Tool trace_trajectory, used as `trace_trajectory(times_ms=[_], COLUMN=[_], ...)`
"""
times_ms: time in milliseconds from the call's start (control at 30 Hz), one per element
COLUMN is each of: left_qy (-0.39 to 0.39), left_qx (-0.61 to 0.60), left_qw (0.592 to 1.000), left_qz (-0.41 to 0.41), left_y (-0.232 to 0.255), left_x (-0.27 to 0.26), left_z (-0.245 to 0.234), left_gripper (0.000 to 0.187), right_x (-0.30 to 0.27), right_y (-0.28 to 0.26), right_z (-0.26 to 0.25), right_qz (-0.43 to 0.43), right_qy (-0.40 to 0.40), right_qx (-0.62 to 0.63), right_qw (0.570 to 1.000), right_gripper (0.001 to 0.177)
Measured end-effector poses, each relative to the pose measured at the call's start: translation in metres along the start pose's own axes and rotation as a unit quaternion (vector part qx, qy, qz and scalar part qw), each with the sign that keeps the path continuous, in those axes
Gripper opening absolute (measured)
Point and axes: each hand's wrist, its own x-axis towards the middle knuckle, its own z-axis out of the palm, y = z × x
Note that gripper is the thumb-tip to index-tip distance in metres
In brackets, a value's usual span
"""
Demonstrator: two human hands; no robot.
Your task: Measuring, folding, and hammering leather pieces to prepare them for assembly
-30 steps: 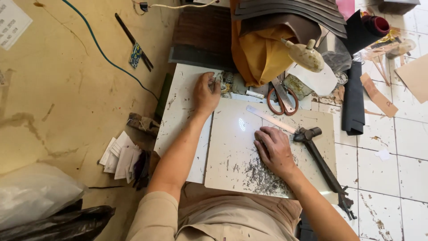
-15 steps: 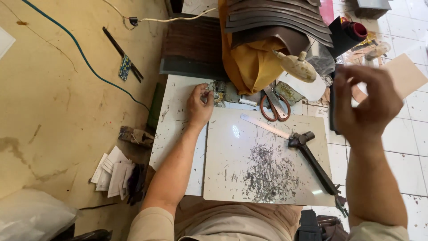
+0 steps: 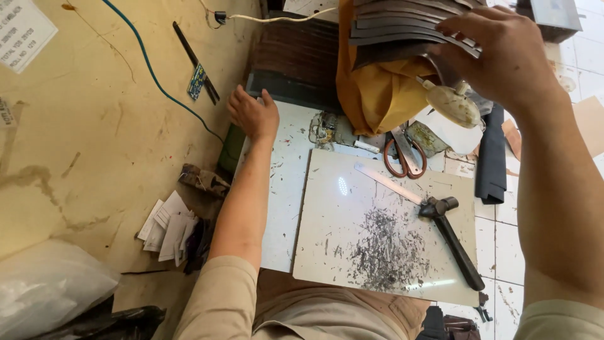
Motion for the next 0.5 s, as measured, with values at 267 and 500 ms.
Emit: trace_trajectory(times_ms=[267, 500], left_qy=[-0.069, -0.081], left_qx=[0.067, 0.058], left_qw=[0.992, 0.992], left_qz=[-0.077, -0.073], left_y=[0.001, 0.006], left_x=[0.014, 0.01], left_z=[0.011, 0.002], left_gripper=[0.059, 0.055], right_x=[0.025, 0.031], right_y=[0.001, 0.006], right_z=[0.006, 0.012], right_qz=[-0.017, -0.034], right_qy=[-0.099, -0.107], right_qx=[-0.032, -0.118], right_qw=[0.994, 0.987], right_gripper=[0.024, 0.016])
